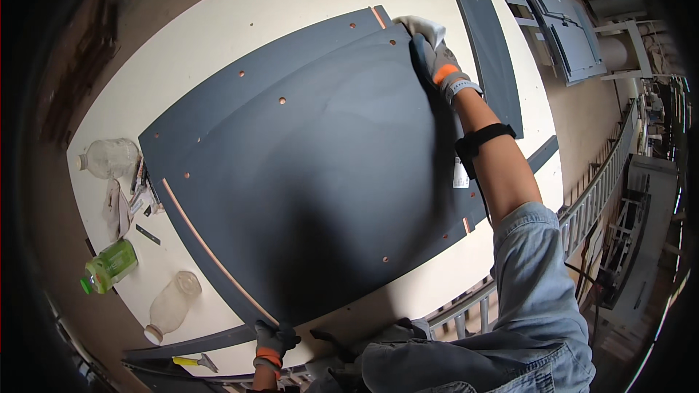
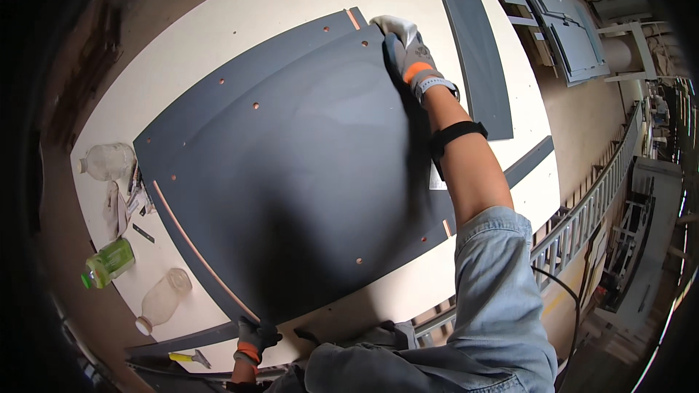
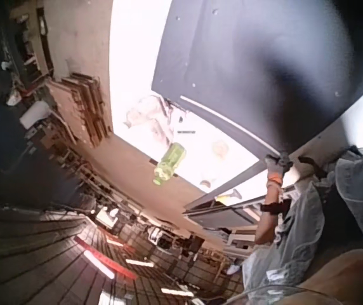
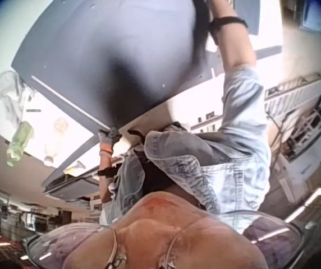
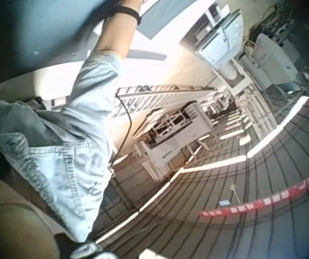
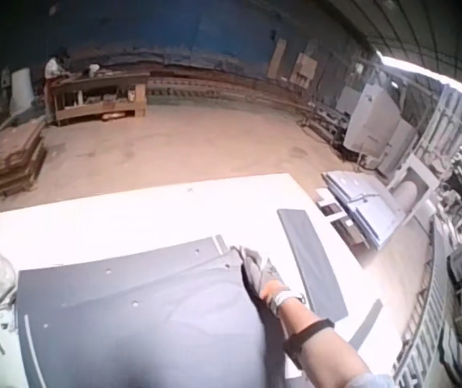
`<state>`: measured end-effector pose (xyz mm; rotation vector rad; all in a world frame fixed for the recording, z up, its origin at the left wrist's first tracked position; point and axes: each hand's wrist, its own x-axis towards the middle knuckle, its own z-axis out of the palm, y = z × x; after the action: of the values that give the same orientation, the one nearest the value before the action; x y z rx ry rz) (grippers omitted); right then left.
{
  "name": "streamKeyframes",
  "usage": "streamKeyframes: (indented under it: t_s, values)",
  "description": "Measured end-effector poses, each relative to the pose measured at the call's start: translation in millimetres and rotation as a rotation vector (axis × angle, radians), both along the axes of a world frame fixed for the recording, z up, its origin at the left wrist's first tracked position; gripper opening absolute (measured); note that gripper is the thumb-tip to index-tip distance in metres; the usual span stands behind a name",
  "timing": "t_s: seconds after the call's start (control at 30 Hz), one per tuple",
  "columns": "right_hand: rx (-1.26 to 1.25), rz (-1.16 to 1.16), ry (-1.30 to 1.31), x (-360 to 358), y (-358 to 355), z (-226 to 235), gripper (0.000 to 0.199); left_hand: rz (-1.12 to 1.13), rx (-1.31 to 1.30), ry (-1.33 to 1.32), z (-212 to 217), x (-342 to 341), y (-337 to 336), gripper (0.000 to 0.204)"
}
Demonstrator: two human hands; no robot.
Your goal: Cleaning a large grey furniture panel using a cloth and cleaning solution from a bottle.
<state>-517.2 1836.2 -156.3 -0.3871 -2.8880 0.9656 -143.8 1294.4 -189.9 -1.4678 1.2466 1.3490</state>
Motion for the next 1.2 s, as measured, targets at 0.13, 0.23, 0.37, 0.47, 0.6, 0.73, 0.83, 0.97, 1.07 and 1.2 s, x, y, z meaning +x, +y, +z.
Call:
streamKeyframes:
  t_s: [0.13,0.23,0.37,0.47,0.6,0.73,0.83,0.97,1.07,1.2]
  values:
    - [-0.666,-0.298,0.126,35.7,59.4,14.5,0.056,-0.648,-0.124,-0.043,38.4,-43.9,26.4,0.032]
    - [-1.526,-0.224,0.465,121.6,101.3,104.6,0.058,-1.498,-0.54,0.248,71.9,-68.4,56.4,0.042]
    - [-1.633,-0.274,0.455,251.3,124.7,156.6,0.058,-1.292,-0.605,0.78,105.8,-144.7,138.8,0.061]
    - [-1.375,-0.525,0.261,367.3,86.1,151.7,0.035,-1.599,-1.066,0.959,70.4,-237.7,171.0,0.077]
    - [-1.865,-0.823,-0.199,480.3,-30.5,82.9,0.033,-1.598,-1.088,0.887,49.2,-345.8,225.9,0.082]
    - [-1.443,-0.49,-0.2,529.7,-134.1,-19.1,0.03,-1.573,-0.995,0.891,46.3,-382.1,245.0,0.08]
    - [-1.462,-0.534,-0.292,491.0,-138.3,-31.5,0.03,-1.64,-1.0,0.939,80.5,-353.6,264.7,0.082]
    - [-1.464,-0.49,-0.358,459.1,-141.5,-50.5,0.03,-1.569,-0.985,0.943,84.1,-336.7,266.1,0.082]
    - [-1.494,-0.451,-0.407,450.5,-152.6,-60.4,0.03,-1.614,-0.909,0.947,80.3,-317.0,260.1,0.075]
    - [-1.605,-0.388,-0.487,467.4,-170.4,-50.8,0.03,-1.479,-0.948,1.116,6.5,-308.3,247.6,0.081]
